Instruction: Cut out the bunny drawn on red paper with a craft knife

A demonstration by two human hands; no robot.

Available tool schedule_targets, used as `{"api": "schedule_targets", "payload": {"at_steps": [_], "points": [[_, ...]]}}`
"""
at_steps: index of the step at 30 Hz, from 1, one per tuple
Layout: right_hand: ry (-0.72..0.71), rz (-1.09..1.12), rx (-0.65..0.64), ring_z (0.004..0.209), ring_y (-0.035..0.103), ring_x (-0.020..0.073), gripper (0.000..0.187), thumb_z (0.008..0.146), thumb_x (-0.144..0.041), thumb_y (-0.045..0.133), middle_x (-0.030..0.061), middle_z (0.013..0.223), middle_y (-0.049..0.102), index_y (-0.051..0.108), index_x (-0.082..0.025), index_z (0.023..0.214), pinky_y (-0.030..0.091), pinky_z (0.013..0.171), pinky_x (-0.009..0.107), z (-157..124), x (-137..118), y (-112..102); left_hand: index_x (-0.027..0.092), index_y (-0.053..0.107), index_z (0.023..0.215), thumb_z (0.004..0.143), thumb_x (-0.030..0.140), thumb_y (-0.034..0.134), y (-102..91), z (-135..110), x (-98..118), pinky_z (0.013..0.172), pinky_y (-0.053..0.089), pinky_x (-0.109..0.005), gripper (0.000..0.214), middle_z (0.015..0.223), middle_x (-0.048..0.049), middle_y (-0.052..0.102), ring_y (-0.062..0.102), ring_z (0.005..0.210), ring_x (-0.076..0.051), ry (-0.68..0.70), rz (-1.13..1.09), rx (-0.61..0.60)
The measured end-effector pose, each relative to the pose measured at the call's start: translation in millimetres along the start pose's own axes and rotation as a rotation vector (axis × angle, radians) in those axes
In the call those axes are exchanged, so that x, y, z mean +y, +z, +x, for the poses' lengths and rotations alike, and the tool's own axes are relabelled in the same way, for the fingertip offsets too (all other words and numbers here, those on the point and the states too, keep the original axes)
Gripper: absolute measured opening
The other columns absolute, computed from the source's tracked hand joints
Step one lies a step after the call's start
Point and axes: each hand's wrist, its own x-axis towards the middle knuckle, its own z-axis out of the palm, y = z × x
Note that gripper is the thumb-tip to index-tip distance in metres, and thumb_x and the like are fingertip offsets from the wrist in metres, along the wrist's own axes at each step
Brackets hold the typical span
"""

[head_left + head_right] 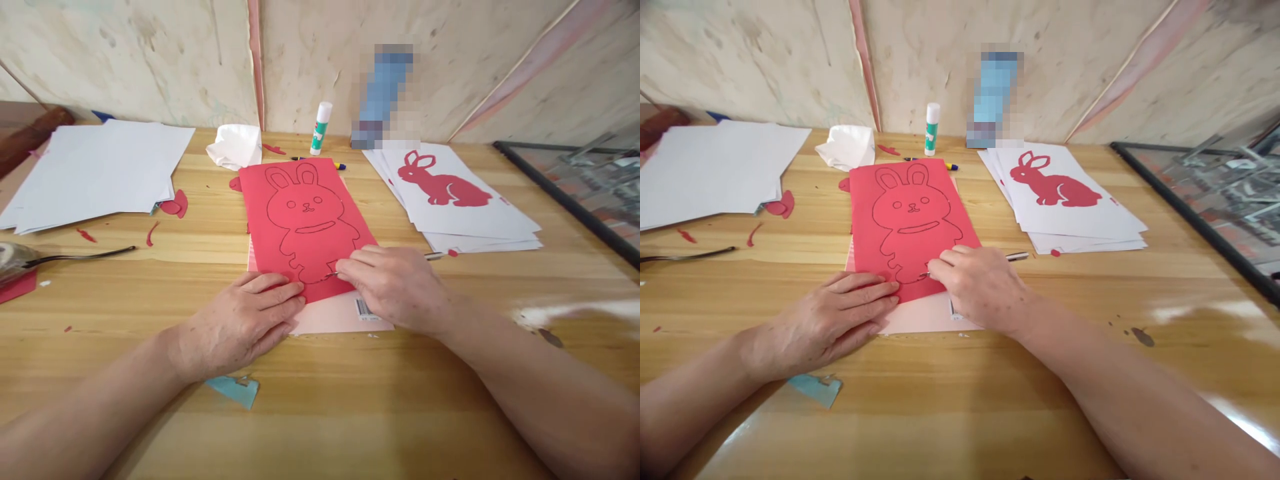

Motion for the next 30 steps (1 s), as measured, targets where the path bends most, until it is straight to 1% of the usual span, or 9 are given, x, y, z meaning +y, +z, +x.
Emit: {"api": "schedule_targets", "payload": {"at_steps": [4,9,11,14,16,18,22,27,30], "points": [[0.124,0.072,0.046,0.065,0.053,0.0149,0.025,0.094,-0.021,0.040,0.0047,0.071,0.062,0.061,-0.014,0.083,0.028,0.054,0.027,4.0,-13.7,-0.9,0.014,0.056,0.121,0.094,0.023,0.049,0.3,-0.2,0.2,0.098,0.046,-0.041,0.029,0.125,-0.0081,0.060,0.053,0.116,-0.023,-0.012,-0.014,0.016],[0.264,0.116,-0.038,0.066,0.057,0.0156,0.021,0.094,-0.018,0.041,0.0043,0.073,0.064,0.059,-0.015,0.085,0.033,0.056,0.027,10.2,-25.0,-2.3,0.013,0.056,0.119,0.094,0.022,0.047,-0.1,-1.3,-0.1,0.097,0.050,-0.040,0.029,0.120,-0.0102,0.062,0.056,0.114,-0.022,-0.006,0.004,0.055],[0.314,0.110,-0.061,0.067,0.057,0.0159,0.021,0.094,-0.020,0.040,0.0043,0.075,0.064,0.059,-0.016,0.087,0.035,0.057,0.027,10.6,-21.2,-2.6,0.012,0.056,0.120,0.095,0.021,0.046,-1.1,-1.3,-0.4,0.097,0.051,-0.040,0.029,0.117,-0.0106,0.064,0.057,0.114,-0.022,0.006,0.026,0.087],[0.397,0.048,-0.073,0.073,0.059,0.0173,0.019,0.093,-0.023,0.041,0.0061,0.082,0.065,0.058,-0.016,0.091,0.037,0.059,0.027,8.8,-6.5,-2.0,0.011,0.057,0.117,0.095,0.019,0.044,-3.5,-1.7,-1.0,0.097,0.051,-0.039,0.027,0.113,-0.0107,0.066,0.057,0.114,-0.021,0.021,0.062,0.108],[0.484,-0.035,-0.061,0.077,0.060,0.0199,0.019,0.092,-0.027,0.043,0.0080,0.086,0.065,0.058,-0.016,0.094,0.039,0.059,0.029,6.5,6.4,-1.5,0.011,0.058,0.115,0.095,0.020,0.044,-5.3,-2.9,-1.9,0.096,0.051,-0.040,0.026,0.112,-0.0107,0.066,0.058,0.113,-0.022,0.012,0.075,0.107],[0.581,-0.071,-0.102,0.081,0.061,0.0224,0.023,0.091,-0.034,0.045,0.0093,0.089,0.066,0.058,-0.016,0.098,0.040,0.060,0.030,4.1,18.7,-1.8,0.012,0.059,0.115,0.095,0.023,0.046,-7.1,-4.8,-3.3,0.096,0.050,-0.043,0.027,0.112,-0.0111,0.066,0.057,0.113,-0.024,-0.027,0.081,0.092],[0.660,0.051,-0.200,0.083,0.062,0.0234,0.037,0.087,-0.045,0.049,0.0103,0.095,0.066,0.056,-0.015,0.108,0.043,0.062,0.032,1.2,33.0,-4.7,0.014,0.058,0.120,0.093,0.032,0.050,-10.2,-8.5,-6.0,0.096,0.047,-0.049,0.034,0.123,-0.0118,0.060,0.052,0.118,-0.029,-0.132,0.096,0.014],[0.700,0.162,-0.240,0.078,0.061,0.0221,0.042,0.083,-0.036,0.056,0.0060,0.084,0.066,0.052,-0.013,0.117,0.044,0.063,0.032,1.8,35.1,-5.6,0.014,0.059,0.119,0.092,0.034,0.051,-10.5,-9.7,-7.2,0.095,0.047,-0.050,0.034,0.125,-0.0121,0.059,0.053,0.117,-0.029,-0.147,0.110,-0.008],[0.717,0.187,-0.248,0.072,0.060,0.0205,0.037,0.080,-0.033,0.058,0.0046,0.079,0.064,0.055,-0.014,0.112,0.042,0.060,0.030,1.8,36.9,-2.8,0.013,0.060,0.117,0.092,0.033,0.051,-10.8,-10.0,-8.3,0.095,0.049,-0.048,0.033,0.123,-0.0124,0.060,0.055,0.115,-0.029,-0.127,0.128,0.007]]}}
